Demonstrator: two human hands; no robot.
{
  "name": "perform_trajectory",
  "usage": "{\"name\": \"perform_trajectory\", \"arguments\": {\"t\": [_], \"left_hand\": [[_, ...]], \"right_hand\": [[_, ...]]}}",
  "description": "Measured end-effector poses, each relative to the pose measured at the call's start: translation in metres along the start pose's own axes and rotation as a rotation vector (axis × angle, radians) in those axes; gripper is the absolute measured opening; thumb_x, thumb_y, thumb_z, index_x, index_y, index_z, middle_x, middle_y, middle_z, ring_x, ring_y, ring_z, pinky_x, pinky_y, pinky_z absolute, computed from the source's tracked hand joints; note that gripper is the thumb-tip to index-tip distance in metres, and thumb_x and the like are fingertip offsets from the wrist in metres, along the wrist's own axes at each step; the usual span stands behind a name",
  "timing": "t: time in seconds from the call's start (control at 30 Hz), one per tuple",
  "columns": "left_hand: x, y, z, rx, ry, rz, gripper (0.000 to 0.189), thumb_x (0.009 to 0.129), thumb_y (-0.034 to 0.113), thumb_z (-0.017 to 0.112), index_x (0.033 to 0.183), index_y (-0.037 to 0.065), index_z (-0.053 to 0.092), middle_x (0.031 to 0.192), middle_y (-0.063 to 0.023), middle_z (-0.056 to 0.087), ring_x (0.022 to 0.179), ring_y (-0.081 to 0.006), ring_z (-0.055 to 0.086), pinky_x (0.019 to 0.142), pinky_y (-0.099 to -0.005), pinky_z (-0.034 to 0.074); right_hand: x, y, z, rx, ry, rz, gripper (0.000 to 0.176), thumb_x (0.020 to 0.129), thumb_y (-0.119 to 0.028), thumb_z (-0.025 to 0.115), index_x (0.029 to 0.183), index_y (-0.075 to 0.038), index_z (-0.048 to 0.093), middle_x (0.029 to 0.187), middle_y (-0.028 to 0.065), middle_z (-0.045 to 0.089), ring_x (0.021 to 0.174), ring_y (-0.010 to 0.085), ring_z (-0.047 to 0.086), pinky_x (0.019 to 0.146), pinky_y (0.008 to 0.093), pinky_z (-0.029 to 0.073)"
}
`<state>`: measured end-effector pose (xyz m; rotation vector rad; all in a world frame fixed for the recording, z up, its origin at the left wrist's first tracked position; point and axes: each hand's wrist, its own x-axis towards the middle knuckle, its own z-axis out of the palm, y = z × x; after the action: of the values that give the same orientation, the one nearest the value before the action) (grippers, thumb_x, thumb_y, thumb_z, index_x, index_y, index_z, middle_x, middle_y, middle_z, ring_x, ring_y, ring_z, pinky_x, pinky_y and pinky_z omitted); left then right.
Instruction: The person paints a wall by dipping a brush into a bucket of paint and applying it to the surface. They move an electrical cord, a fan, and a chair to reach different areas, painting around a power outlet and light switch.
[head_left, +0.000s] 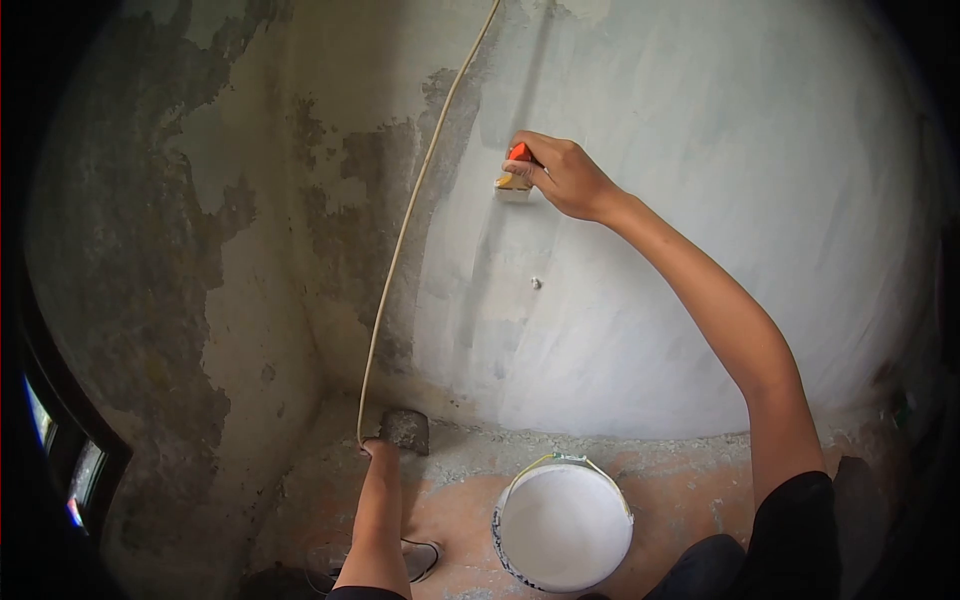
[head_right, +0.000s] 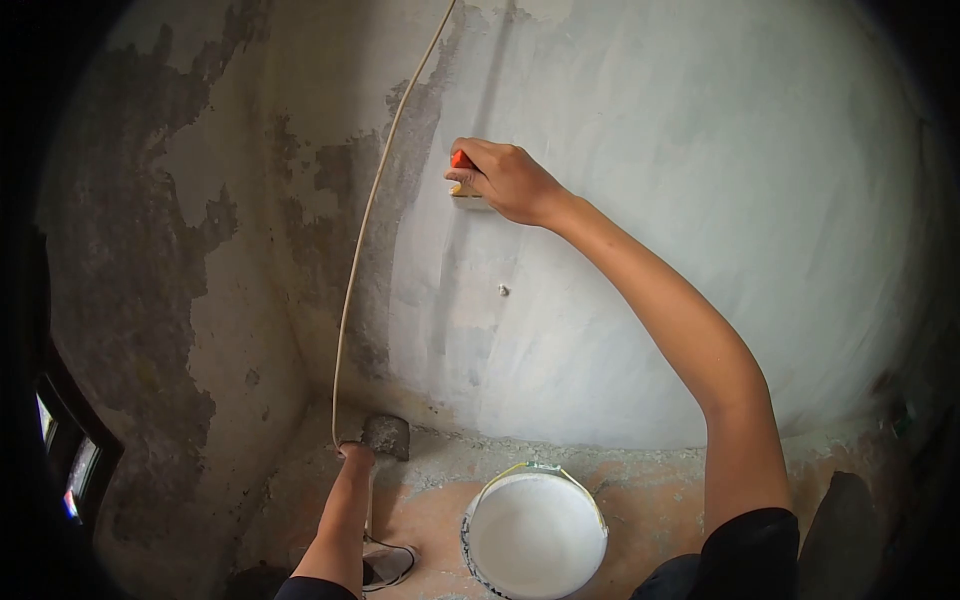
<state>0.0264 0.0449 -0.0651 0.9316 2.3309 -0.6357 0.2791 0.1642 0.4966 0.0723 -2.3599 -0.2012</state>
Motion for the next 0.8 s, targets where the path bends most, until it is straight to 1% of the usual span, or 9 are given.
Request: {"name": "perform_trajectory", "arguments": {"t": [0.2, 0.27, 0.33, 0.4, 0.47, 0.5, 0.57, 0.67, 0.8], "left_hand": [[-0.014, -0.005, -0.003, 0.047, 0.017, 0.013, 0.039, 0.084, 0.031, 0.052, 0.118, 0.013, 0.060, 0.121, -0.0087, 0.058, 0.105, -0.0261, 0.057, 0.076, -0.0447, 0.044], [-0.013, -0.003, -0.002, 0.019, 0.024, 0.022, 0.039, 0.084, 0.030, 0.053, 0.117, 0.011, 0.060, 0.117, -0.0096, 0.059, 0.100, -0.0243, 0.058, 0.074, -0.0431, 0.043], [-0.014, -0.003, -0.004, 0.026, 0.007, 0.006, 0.038, 0.083, 0.030, 0.053, 0.116, 0.012, 0.061, 0.114, -0.0072, 0.059, 0.097, -0.0224, 0.058, 0.071, -0.0415, 0.042], [-0.012, 0.002, -0.003, 0.026, -0.003, -0.003, 0.036, 0.083, 0.030, 0.054, 0.114, 0.013, 0.062, 0.112, -0.0047, 0.060, 0.093, -0.0204, 0.058, 0.068, -0.0398, 0.041], [-0.005, 0.006, 0.004, 0.153, 0.112, -0.070, 0.010, 0.083, 0.031, 0.056, 0.086, 0.023, 0.061, 0.078, 0.0013, 0.054, 0.066, -0.0136, 0.045, 0.054, -0.0346, 0.025], [-0.006, 0.006, 0.001, 0.148, 0.112, -0.070, 0.010, 0.083, 0.031, 0.056, 0.086, 0.023, 0.061, 0.078, 0.0013, 0.054, 0.066, -0.0136, 0.045, 0.054, -0.0346, 0.025], [-0.012, 0.003, -0.005, 0.063, 0.005, -0.022, 0.035, 0.083, 0.030, 0.054, 0.113, 0.014, 0.062, 0.107, -0.0030, 0.060, 0.088, -0.0174, 0.056, 0.065, -0.0373, 0.039], [-0.008, 0.006, -0.005, 0.017, 0.004, -0.037, 0.039, 0.083, 0.032, 0.054, 0.117, 0.014, 0.060, 0.112, -0.0045, 0.060, 0.093, -0.0196, 0.057, 0.070, -0.0402, 0.041], [-0.005, 0.005, -0.001, 0.094, 0.018, -0.027, 0.042, 0.083, 0.034, 0.055, 0.120, 0.013, 0.058, 0.117, -0.0032, 0.058, 0.099, -0.0215, 0.058, 0.072, -0.0409, 0.043]], "right_hand": [[0.050, 0.044, -0.057, -0.336, 0.281, -0.062, 0.016, 0.087, -0.018, 0.059, 0.087, -0.004, 0.052, 0.082, 0.0072, 0.061, 0.068, 0.0214, 0.059, 0.061, 0.0313, 0.050], [0.078, 0.047, -0.085, -0.119, 0.433, -0.134, 0.021, 0.091, -0.019, 0.056, 0.084, 0.000, 0.051, 0.075, 0.0125, 0.058, 0.067, 0.0207, 0.060, 0.061, 0.0320, 0.049], [0.097, 0.049, -0.107, -0.463, 0.495, -0.238, 0.021, 0.091, -0.018, 0.056, 0.083, 0.000, 0.050, 0.075, 0.0127, 0.058, 0.066, 0.0203, 0.059, 0.059, 0.0306, 0.048], [0.101, 0.051, -0.108, -0.423, 0.486, -0.241, 0.021, 0.090, -0.018, 0.056, 0.082, 0.000, 0.049, 0.074, 0.0128, 0.056, 0.064, 0.0224, 0.058, 0.057, 0.0301, 0.048], [0.096, 0.053, -0.102, -0.686, 0.553, -0.512, 0.021, 0.090, -0.018, 0.056, 0.082, 0.000, 0.049, 0.071, 0.0116, 0.055, 0.062, 0.0228, 0.056, 0.055, 0.0308, 0.048], [0.091, 0.055, -0.092, -0.663, 0.556, -0.542, 0.021, 0.090, -0.018, 0.056, 0.081, -0.001, 0.049, 0.070, 0.0115, 0.054, 0.061, 0.0236, 0.056, 0.055, 0.0318, 0.047], [0.066, 0.065, -0.067, -0.701, 0.453, -0.578, 0.019, 0.089, -0.020, 0.058, 0.086, -0.002, 0.052, 0.077, 0.0114, 0.057, 0.066, 0.0227, 0.058, 0.058, 0.0311, 0.048], [0.017, 0.063, -0.016, -0.726, 0.395, -0.608, 0.007, 0.083, -0.013, 0.059, 0.088, -0.007, 0.057, 0.086, 0.0059, 0.059, 0.075, 0.0192, 0.061, 0.066, 0.0268, 0.054], [-0.060, 0.025, 0.038, -0.513, 0.022, -0.657, 0.008, 0.078, -0.008, 0.061, 0.083, -0.008, 0.055, 0.081, 0.0039, 0.058, 0.080, 0.0154, 0.061, 0.060, 0.0246, 0.053]]}}
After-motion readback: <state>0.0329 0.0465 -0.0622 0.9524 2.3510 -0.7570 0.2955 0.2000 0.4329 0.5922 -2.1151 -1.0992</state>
